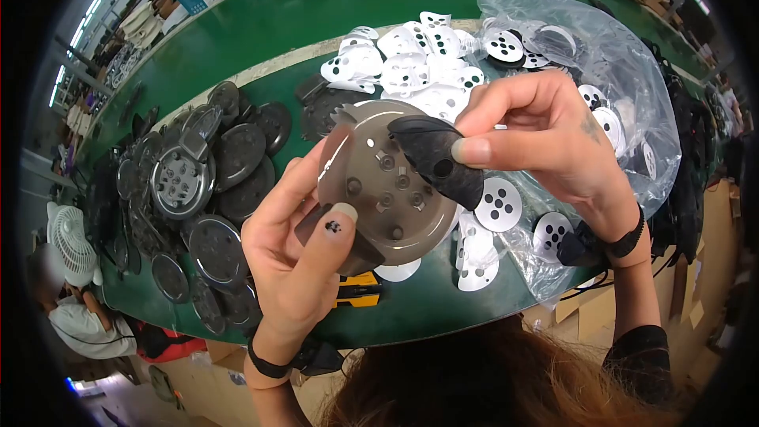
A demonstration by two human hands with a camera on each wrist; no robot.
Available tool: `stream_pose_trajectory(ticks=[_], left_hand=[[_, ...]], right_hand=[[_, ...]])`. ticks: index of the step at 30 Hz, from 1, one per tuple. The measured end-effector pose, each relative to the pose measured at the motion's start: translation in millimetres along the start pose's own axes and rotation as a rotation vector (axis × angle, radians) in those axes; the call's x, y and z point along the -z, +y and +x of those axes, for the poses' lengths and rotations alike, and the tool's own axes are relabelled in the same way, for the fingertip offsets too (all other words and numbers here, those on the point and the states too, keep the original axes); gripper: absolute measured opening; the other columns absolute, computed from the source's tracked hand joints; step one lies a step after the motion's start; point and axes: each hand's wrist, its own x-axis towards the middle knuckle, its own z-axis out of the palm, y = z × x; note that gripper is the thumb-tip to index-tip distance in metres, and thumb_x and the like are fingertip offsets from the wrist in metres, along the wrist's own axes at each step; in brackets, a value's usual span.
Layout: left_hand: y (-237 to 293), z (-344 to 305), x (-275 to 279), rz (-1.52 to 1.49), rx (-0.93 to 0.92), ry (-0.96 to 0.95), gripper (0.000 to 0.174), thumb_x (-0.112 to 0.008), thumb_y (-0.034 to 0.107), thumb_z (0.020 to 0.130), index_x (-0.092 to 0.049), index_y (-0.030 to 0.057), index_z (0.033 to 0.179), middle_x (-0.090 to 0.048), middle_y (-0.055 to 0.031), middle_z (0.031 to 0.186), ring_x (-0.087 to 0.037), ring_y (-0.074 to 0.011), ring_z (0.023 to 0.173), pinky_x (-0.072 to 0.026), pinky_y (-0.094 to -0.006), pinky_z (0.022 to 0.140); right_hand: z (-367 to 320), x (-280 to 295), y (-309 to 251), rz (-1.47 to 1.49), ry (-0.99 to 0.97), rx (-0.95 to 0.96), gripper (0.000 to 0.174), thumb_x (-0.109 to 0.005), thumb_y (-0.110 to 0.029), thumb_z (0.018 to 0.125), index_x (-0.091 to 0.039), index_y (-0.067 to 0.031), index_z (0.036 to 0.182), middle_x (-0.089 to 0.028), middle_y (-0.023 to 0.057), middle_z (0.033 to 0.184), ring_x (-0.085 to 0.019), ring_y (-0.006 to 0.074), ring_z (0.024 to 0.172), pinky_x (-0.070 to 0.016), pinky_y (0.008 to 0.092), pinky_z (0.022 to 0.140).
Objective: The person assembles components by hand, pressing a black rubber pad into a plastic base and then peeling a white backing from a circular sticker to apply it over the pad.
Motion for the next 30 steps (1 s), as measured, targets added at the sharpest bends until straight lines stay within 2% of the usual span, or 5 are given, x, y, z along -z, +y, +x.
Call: stream_pose_trajectory(ticks=[9, 30], left_hand=[[3.3, -1.4, -7.7, -0.012, 0.06, -0.056, 0.06, -0.059, 0.016, 0.081, -0.036, -0.0101, 0.13, -0.05, -0.0189, 0.123, -0.054, -0.0223, 0.109, -0.042, -0.0339, 0.095], [1.2, -2.3, -7.4, 0.024, 0.061, -0.032, 0.059, -0.061, 0.018, 0.081, -0.039, -0.0099, 0.128, -0.054, -0.0183, 0.119, -0.056, -0.0211, 0.106, -0.043, -0.033, 0.094]], right_hand=[[2.0, -2.2, 3.4, -0.025, -0.008, -0.06, 0.008, -0.065, 0.007, 0.071, -0.065, 0.0041, 0.078, -0.064, 0.0109, 0.08, -0.06, 0.0138, 0.074, -0.0471, 0.0246, 0.07], [2.6, -5.0, 5.7, -0.086, 0.023, -0.022, 0.008, -0.066, 0.006, 0.072, -0.065, 0.0042, 0.08, -0.063, 0.0094, 0.08, -0.059, 0.0121, 0.073, -0.0461, 0.0223, 0.067]])
